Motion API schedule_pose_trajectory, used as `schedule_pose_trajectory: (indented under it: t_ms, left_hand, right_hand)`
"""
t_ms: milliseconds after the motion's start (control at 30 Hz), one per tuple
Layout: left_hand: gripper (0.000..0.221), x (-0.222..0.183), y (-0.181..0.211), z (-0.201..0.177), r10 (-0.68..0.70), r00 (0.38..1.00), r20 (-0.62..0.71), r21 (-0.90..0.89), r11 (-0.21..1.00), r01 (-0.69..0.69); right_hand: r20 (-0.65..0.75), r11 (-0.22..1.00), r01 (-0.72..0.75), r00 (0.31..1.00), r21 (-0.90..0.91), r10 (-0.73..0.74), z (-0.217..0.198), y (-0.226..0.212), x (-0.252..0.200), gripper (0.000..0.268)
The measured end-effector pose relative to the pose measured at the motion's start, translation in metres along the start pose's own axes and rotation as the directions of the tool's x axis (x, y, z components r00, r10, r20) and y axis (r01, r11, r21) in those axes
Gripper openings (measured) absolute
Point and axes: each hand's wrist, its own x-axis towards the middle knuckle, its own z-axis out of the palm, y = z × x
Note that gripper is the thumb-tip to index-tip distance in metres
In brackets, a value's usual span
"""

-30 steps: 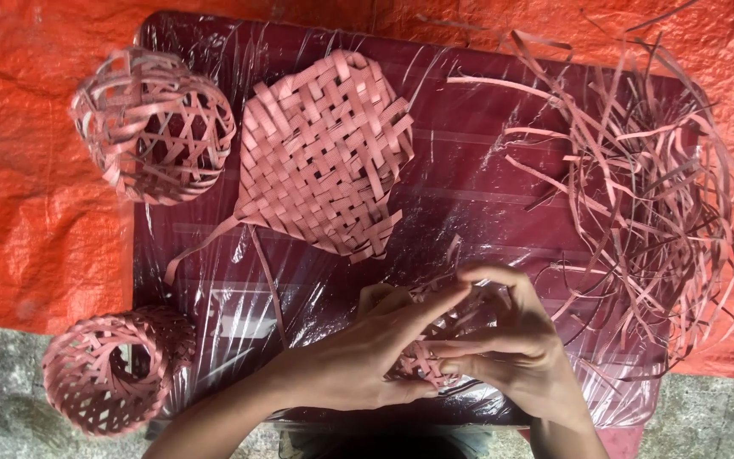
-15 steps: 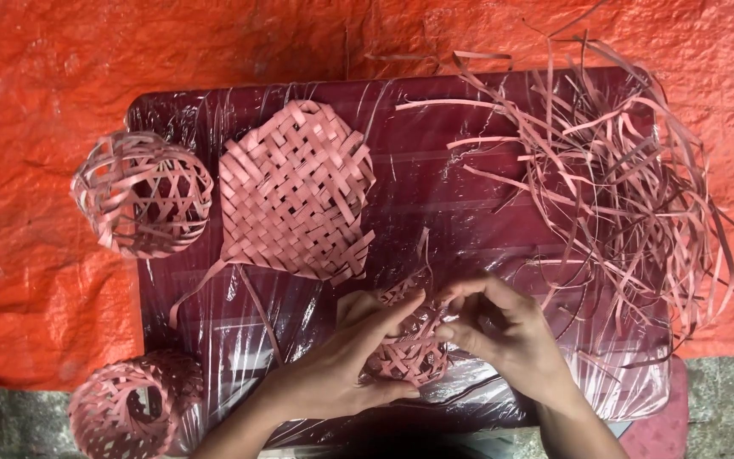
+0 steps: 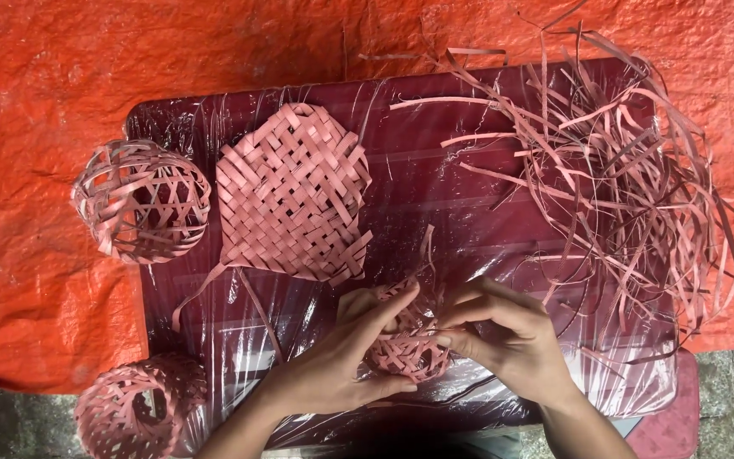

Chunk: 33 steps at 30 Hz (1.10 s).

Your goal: Weaving thin plastic strips together to form a small spherical basket.

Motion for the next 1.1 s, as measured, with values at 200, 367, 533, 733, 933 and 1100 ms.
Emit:
schedule_pose_trajectory:
  t_ms: [200,367,533,733,933,1100]
  left_hand:
    - [0.079,-0.001,0.0,0.0,0.014,1.0,-0.002,0.04,0.999,-0.014]
    - [0.081,-0.003,-0.005,0.003,0.017,1.0,-0.017,0.041,0.999,-0.016]
    - [0.084,-0.002,0.0,0.002,0.007,1.0,0.025,0.028,1.0,-0.008]
    - [0.086,-0.001,0.005,-0.001,0.013,0.998,0.057,-0.079,0.997,-0.009]
    - [0.078,-0.002,0.008,-0.002,0.047,0.997,0.053,-0.074,0.996,-0.043]
    - [0.081,0.003,0.01,-0.005,0.253,0.944,-0.212,0.194,0.957,-0.213]
  right_hand:
    - [0.094,0.954,0.027,0.996,-0.297,0.001,0.01,-0.004,0.004,0.026]
    - [0.134,0.906,-0.019,0.987,-0.423,0.084,0.007,0.008,-0.007,0.027]
    - [0.156,0.921,-0.13,0.968,-0.367,0.199,0.005,0.008,-0.008,0.026]
    - [0.182,0.974,-0.162,0.965,-0.156,0.189,0.004,0.004,-0.003,0.037]
    - [0.16,0.993,-0.115,0.981,0.003,0.113,0.0,0.006,-0.003,0.044]
    - [0.126,0.995,-0.073,0.989,-0.07,0.081,0.0,0.005,-0.001,0.032]
